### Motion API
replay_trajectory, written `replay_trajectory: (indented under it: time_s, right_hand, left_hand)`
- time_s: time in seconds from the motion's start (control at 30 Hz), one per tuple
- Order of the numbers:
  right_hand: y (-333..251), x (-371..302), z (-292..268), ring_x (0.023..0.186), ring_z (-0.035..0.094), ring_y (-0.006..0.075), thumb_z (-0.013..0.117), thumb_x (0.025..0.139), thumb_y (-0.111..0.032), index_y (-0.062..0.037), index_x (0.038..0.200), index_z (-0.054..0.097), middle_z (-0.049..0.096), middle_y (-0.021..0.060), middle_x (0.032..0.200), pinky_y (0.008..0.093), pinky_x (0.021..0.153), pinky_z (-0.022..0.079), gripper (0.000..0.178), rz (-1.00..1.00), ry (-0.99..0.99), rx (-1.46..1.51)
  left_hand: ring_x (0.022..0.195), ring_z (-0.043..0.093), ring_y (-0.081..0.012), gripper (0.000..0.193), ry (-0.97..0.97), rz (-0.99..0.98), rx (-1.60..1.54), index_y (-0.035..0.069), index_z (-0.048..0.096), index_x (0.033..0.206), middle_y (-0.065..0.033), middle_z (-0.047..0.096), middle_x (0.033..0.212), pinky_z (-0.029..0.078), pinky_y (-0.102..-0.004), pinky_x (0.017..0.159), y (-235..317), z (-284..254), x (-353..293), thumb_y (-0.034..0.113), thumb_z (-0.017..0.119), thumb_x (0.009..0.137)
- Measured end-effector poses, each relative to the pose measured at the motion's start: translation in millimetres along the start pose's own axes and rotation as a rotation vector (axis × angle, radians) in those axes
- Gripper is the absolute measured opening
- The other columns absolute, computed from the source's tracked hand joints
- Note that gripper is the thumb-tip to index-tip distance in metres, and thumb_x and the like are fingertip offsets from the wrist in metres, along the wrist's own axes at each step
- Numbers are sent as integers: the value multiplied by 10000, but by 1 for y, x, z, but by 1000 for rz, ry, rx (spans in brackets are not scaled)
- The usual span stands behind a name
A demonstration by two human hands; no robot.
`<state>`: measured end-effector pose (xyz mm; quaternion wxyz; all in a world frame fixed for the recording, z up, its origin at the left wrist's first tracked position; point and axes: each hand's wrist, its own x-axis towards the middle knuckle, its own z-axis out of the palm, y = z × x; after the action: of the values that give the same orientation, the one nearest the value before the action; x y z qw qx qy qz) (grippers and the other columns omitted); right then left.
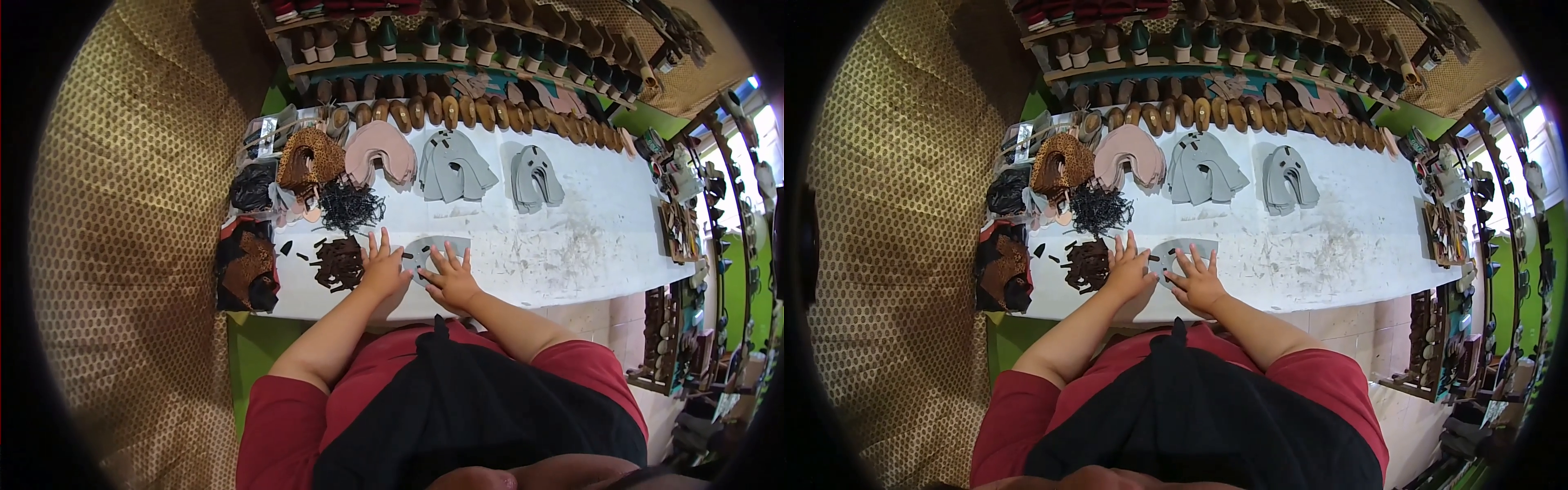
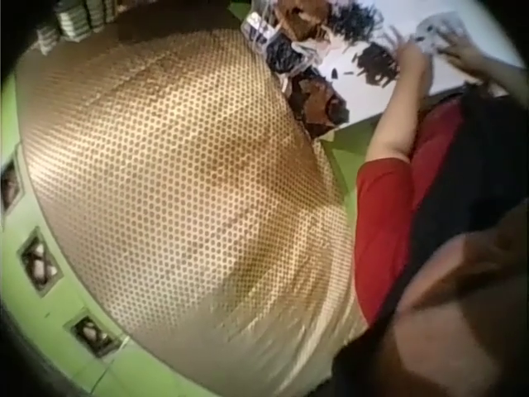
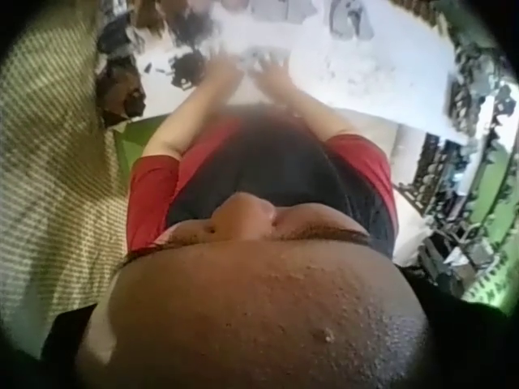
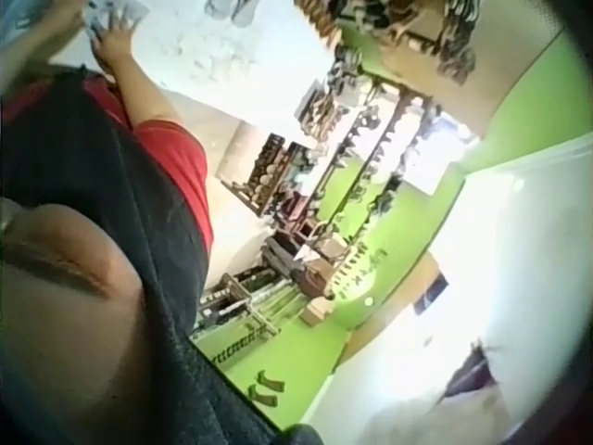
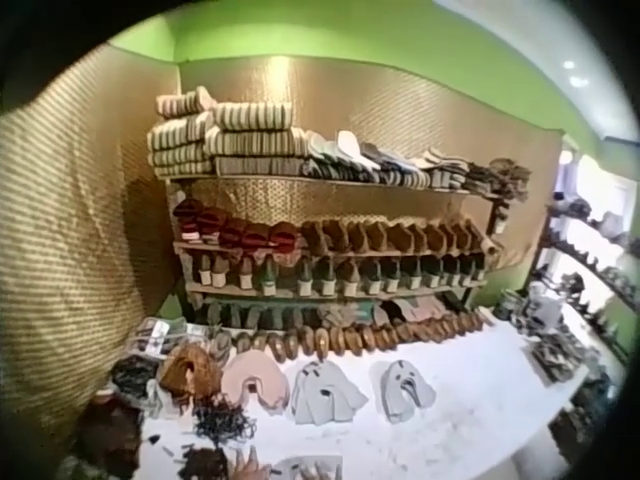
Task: Attaching small decorative or functional components to pre-cut shoe upper material on a workbench.
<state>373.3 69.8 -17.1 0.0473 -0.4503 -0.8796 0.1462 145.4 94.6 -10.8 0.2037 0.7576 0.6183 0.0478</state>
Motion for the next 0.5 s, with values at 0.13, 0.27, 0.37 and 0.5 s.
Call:
replay_trajectory:
  time_s: [0.13,0.27,0.37,0.5]
  right_hand:
    - [5,1,-9,1509,48,442,564,936,-390,-341,1373,582,175,159,1631,750,1108,15,440,33,-41,38]
    - [7,0,-8,1507,56,448,569,927,-365,-355,1361,590,172,163,1631,741,1116,20,434,29,-7,65]
    - [7,2,-8,1507,64,446,564,924,-375,-353,1358,591,167,161,1633,730,1126,26,436,24,-8,60]
    - [9,3,-7,1508,72,439,552,916,-371,-339,1337,613,183,164,1630,720,1133,33,427,28,-3,59]
  left_hand:
    - [1489,-25,-511,446,-80,-78,-75,130,748,1044,-267,85,1629,92,-707,1124,13,-11,15,467,782,753]
    - [1500,-11,-479,339,-134,-92,9,140,779,869,-230,160,1628,66,-725,1117,20,-14,20,440,811,713]
    - [1504,7,-469,264,-54,-48,-56,161,782,831,-194,176,1635,54,-720,1121,13,-3,21,395,813,712]
    - [1506,34,-457,162,-12,144,-89,202,789,814,-127,197,1644,28,-696,1137,8,8,22,321,807,704]
